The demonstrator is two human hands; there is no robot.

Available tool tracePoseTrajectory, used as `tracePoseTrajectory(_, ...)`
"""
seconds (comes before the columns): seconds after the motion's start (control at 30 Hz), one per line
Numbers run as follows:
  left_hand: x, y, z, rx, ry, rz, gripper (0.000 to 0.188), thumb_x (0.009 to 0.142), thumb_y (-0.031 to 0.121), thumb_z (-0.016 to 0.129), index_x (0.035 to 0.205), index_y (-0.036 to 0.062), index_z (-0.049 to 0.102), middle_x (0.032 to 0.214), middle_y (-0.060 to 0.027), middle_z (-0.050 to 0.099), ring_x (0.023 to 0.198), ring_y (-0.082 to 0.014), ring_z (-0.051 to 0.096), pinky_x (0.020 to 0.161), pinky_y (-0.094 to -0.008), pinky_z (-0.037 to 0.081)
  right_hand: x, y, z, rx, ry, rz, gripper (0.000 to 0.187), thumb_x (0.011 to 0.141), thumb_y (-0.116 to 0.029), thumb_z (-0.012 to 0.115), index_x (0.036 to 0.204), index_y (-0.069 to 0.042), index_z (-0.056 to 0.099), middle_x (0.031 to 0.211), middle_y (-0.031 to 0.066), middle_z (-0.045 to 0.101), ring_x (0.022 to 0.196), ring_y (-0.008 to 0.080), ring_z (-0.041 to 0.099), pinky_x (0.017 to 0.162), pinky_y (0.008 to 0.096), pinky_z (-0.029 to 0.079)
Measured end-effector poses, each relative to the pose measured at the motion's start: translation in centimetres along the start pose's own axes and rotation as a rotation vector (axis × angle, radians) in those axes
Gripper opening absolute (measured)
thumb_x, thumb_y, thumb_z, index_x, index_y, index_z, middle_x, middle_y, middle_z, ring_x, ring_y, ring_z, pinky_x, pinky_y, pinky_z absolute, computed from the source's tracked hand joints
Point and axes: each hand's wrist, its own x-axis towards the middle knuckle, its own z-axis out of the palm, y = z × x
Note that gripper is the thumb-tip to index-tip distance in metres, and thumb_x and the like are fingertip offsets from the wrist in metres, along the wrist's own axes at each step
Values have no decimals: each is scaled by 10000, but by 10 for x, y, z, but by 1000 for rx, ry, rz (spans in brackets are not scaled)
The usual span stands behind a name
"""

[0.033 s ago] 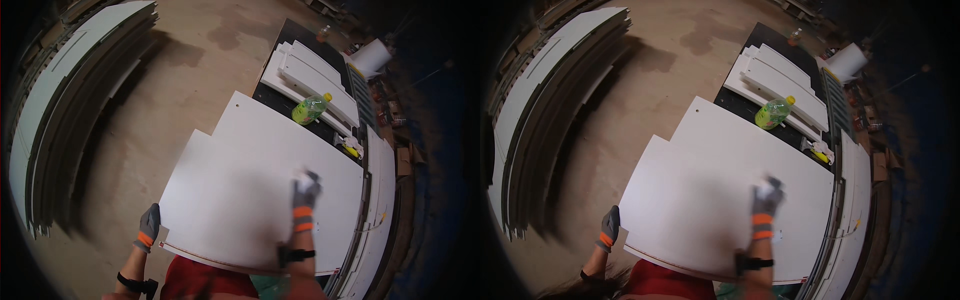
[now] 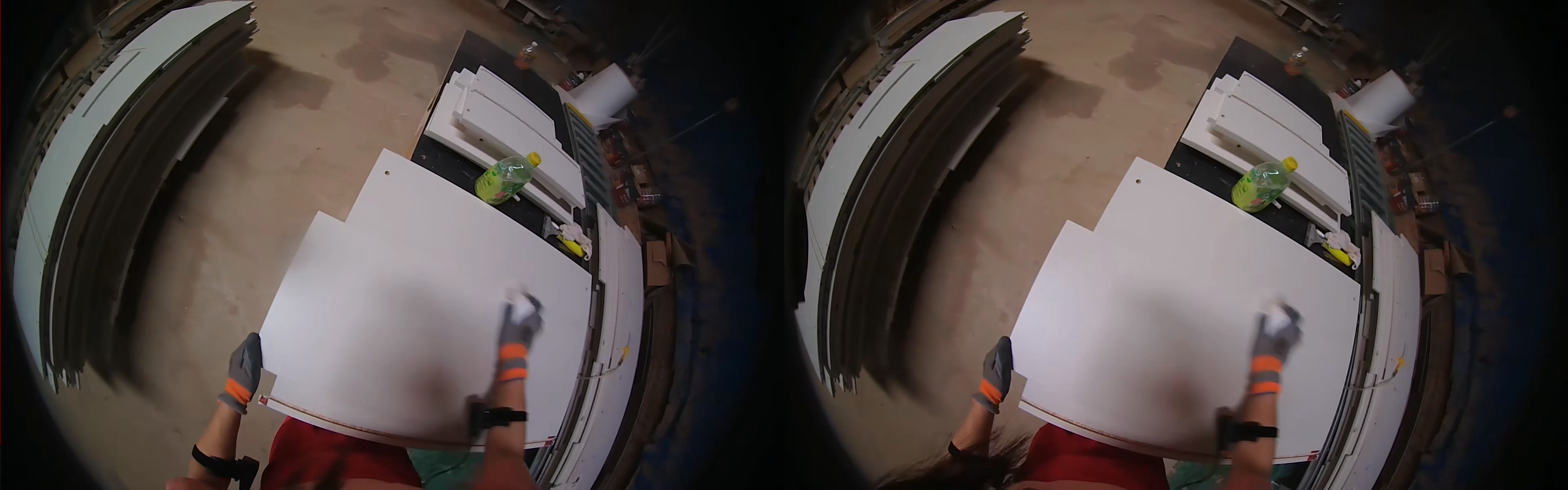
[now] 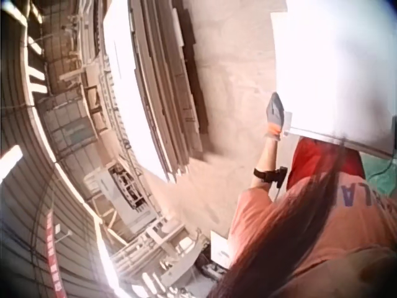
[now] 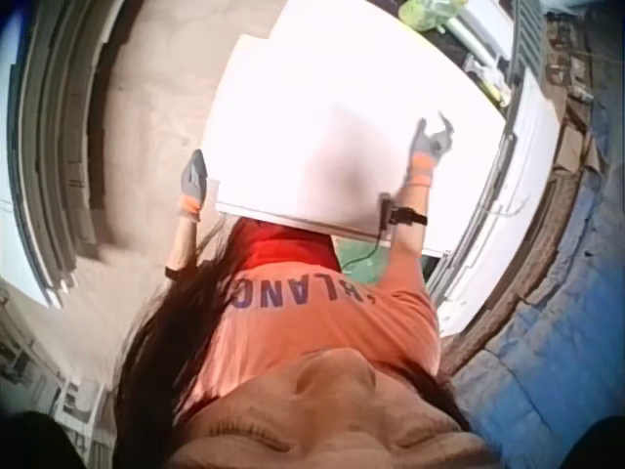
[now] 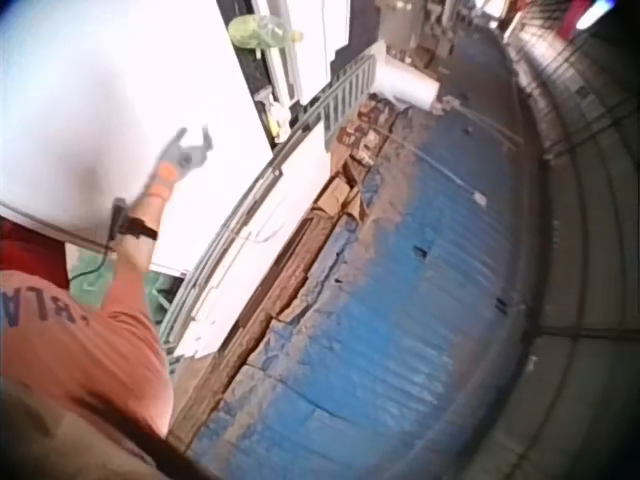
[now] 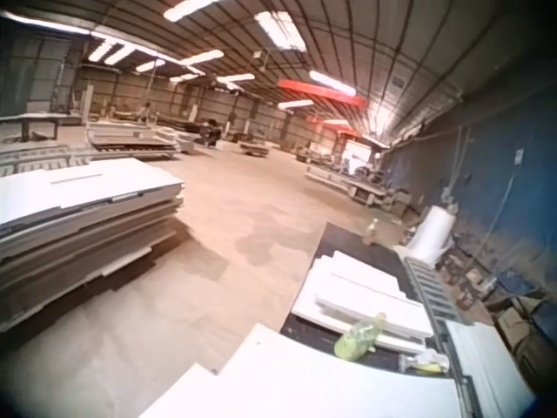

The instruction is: Cleaning, blowing dust off, and scraping white furniture panels in a workshop.

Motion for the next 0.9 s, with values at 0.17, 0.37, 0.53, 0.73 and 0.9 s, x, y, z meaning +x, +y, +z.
tracePoseTrajectory(0.17,-1,-9,19,-83,160,161,406,1033,275,430,1122,-98,563,1100,-116,642,982,-167,592,850,-323,486,-47,-1,-22,-40,281,-211,415,784,-127,707,1150,-21,541,1063,137,621,970,300,606,887,389,481)
tracePoseTrajectory(0.37,5,-28,11,164,37,22,401,1027,261,411,1243,-57,526,1172,-148,623,973,-291,617,855,-376,480,-79,-239,105,36,-295,-760,627,853,-379,647,1329,-13,466,1402,179,457,1374,331,332,1167,465,180)
tracePoseTrajectory(0.53,-3,71,17,-1377,-313,-343,652,999,527,299,1344,4,476,1316,-141,559,1176,-280,556,1034,-416,407,-157,-328,158,-86,-436,-1184,565,908,-410,528,1344,-55,476,1414,180,458,1376,323,350,1150,477,213)
tracePoseTrajectory(0.73,-37,-37,-40,-1324,17,-343,695,935,588,450,1300,-3,482,1241,-164,591,1139,-329,580,1007,-453,447,-286,-239,74,36,-865,-1550,549,870,-290,541,1378,-105,442,1423,152,437,1394,280,333,1135,488,223)
tracePoseTrajectory(0.9,-73,-65,-50,-1273,179,-371,646,907,590,516,1192,10,533,1090,-166,651,1033,-319,636,942,-430,489,-194,-266,119,-111,-589,-1323,600,799,-362,662,1292,-58,509,1344,155,497,1271,325,435,1044,493,330)
